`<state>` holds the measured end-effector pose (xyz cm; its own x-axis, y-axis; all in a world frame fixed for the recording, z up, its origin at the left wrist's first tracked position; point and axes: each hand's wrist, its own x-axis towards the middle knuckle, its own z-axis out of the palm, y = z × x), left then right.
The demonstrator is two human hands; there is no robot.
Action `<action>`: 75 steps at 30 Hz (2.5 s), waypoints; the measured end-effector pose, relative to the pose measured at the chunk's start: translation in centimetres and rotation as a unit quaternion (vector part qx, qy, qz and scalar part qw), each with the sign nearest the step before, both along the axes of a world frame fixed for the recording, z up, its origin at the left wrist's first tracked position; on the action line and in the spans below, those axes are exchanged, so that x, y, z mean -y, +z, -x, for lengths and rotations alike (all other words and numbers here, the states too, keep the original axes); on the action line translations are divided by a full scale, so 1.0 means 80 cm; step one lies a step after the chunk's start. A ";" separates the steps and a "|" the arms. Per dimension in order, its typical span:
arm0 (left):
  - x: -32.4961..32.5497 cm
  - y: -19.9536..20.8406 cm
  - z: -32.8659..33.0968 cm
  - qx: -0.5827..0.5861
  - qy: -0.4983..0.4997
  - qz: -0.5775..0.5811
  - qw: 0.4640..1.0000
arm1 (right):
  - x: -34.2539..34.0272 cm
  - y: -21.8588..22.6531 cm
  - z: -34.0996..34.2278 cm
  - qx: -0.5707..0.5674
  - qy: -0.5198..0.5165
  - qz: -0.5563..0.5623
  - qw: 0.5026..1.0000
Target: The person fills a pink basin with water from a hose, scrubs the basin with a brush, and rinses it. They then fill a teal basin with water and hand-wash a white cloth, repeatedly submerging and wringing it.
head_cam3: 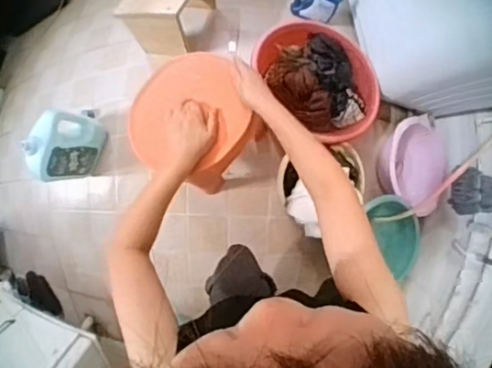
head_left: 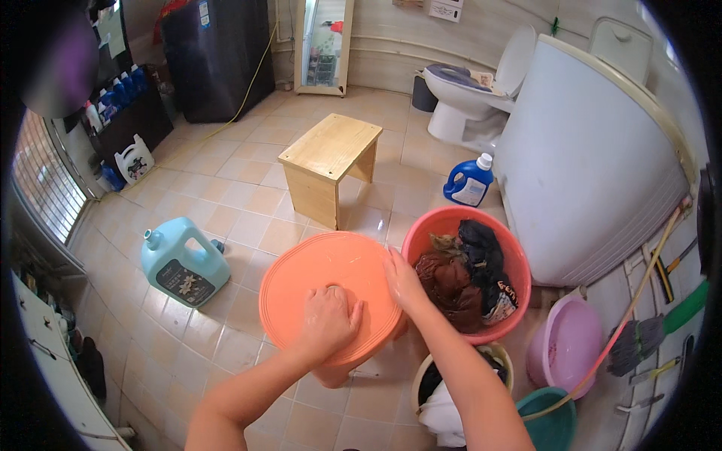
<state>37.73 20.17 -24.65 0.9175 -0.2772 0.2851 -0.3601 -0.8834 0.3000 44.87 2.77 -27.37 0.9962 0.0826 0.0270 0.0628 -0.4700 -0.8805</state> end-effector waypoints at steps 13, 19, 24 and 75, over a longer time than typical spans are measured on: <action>-0.001 -0.001 -0.006 0.035 0.002 0.013 0.999 | 0.008 0.008 0.000 -0.060 -0.040 0.099 0.992; -0.009 -0.006 -0.006 0.008 0.012 0.051 0.999 | -0.002 0.032 0.060 -0.040 -0.062 0.205 0.976; -0.007 0.002 -0.008 0.002 0.003 0.058 0.998 | -0.003 0.053 0.023 -0.048 -0.062 0.275 0.958; -0.002 -0.004 -0.008 0.030 0.036 0.037 0.998 | 0.015 0.061 0.017 -0.110 -0.103 0.216 0.965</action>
